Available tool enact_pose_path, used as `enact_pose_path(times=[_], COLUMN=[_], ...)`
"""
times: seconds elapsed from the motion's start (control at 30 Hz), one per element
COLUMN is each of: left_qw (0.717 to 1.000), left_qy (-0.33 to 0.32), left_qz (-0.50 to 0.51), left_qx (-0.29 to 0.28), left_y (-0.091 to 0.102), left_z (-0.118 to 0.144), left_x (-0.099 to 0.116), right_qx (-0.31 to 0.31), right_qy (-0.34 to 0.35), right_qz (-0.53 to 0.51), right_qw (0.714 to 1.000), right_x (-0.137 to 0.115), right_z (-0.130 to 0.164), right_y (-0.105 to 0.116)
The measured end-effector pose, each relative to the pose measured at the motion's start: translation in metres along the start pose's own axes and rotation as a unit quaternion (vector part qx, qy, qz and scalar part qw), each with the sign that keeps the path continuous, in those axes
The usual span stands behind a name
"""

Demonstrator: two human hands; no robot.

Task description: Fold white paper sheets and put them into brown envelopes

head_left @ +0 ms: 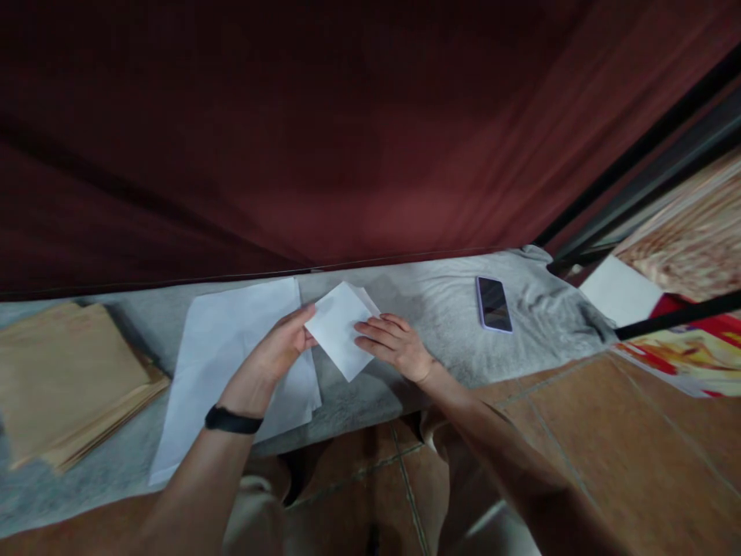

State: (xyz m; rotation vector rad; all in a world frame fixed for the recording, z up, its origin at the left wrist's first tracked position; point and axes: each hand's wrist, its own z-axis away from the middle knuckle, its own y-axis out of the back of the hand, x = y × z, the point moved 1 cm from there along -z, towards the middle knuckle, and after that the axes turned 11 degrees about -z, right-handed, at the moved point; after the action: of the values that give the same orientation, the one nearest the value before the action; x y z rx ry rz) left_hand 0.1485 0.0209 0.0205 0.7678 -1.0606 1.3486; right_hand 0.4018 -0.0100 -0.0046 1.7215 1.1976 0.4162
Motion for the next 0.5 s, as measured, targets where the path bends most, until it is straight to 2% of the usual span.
enact_pose_path(times=[0.1,0.23,0.3,0.4,0.5], left_qw=[0.998,0.994,0.991,0.987,0.989], left_qy=[0.005,-0.069,-0.094,-0.099,-0.068], left_qz=[-0.056,-0.019,0.003,0.035,0.048], left_qx=[0.006,0.080,0.099,0.118,0.126], left_y=[0.000,-0.014,-0.025,-0.039,-0.045], left_z=[0.000,0.002,0.004,0.010,0.018], left_x=[-0.007,-0.011,-0.011,-0.015,-0.025], right_qx=[0.021,0.100,0.138,0.145,0.082], right_qy=[-0.056,-0.176,-0.212,-0.211,-0.175], right_qz=[0.000,0.020,0.038,0.056,0.055], right_qw=[0.998,0.979,0.967,0.965,0.980], right_x=[0.006,0.024,0.032,0.033,0.023], right_z=[-0.002,-0.002,0.000,0.003,0.009], right_y=[0.000,0.010,0.016,0.018,0.011])
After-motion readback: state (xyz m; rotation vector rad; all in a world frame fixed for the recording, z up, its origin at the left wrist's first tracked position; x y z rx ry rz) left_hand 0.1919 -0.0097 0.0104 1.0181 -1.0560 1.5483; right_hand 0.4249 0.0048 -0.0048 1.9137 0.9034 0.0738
